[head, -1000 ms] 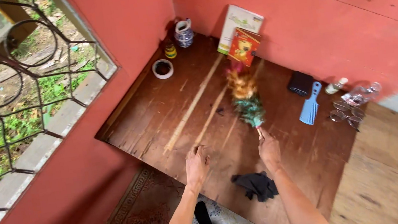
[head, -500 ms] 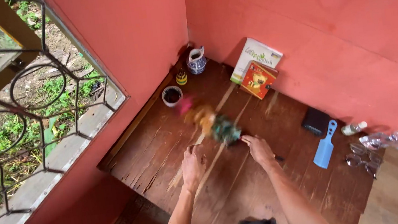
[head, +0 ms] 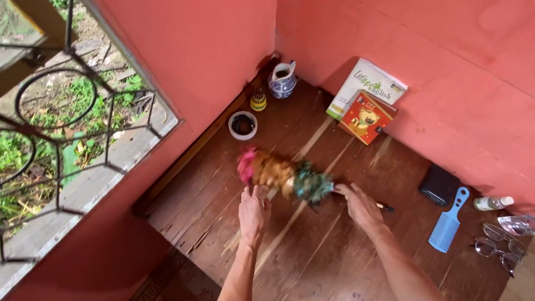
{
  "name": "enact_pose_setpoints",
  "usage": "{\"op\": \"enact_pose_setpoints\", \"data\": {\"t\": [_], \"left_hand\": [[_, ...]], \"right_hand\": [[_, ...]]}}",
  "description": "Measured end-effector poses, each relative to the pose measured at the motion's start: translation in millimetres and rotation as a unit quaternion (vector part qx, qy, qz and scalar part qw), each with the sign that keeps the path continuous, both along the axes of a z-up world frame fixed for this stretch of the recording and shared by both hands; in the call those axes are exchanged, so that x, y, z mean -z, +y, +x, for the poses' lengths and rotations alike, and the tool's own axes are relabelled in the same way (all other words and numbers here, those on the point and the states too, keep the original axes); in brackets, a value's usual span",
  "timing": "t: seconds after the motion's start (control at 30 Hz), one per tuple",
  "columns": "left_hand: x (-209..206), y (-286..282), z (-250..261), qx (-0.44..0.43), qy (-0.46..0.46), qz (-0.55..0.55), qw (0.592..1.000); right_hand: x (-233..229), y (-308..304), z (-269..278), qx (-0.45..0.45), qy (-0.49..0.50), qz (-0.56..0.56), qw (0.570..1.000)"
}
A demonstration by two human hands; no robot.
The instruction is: Organizing various objects on a wooden table and in a drawer.
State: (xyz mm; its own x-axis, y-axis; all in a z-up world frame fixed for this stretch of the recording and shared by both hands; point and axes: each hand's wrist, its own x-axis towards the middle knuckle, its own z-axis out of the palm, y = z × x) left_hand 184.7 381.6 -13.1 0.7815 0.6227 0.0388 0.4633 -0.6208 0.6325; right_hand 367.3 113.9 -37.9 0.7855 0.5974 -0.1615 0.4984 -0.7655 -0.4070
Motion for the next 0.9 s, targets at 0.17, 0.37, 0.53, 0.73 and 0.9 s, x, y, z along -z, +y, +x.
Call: {"op": "enact_pose_setpoints", "data": {"t": [0.17,0.37,0.53,0.73,0.9], "left_hand": [[3.3,10.0,-60.7,-0.038,0.038,-0.026,0.998],[8.5,40.8,-139.6,-0.066,0.056,-0.003,0.996],[1.4,69.4,-205.1,-0.101,0.011,0.023,0.995],[-15.2,76.3,-274.1,-0.145,0.027,-0.003,0.989],[-18.9,79.4,-318.4,-0.138,0.0,-0.016,0.99]], "right_hand": [[-39.4,14.3,-47.9,0.033,0.042,-0.042,0.998],[-53.1,86.0,-123.4,-0.076,0.054,-0.049,0.994],[-57.8,147.1,-180.3,0.013,0.101,0.086,0.991],[-54.9,164.9,-255.9,-0.034,0.257,0.086,0.962],[-32.6,154.6,-283.6,-0.036,0.103,0.051,0.993]]}}
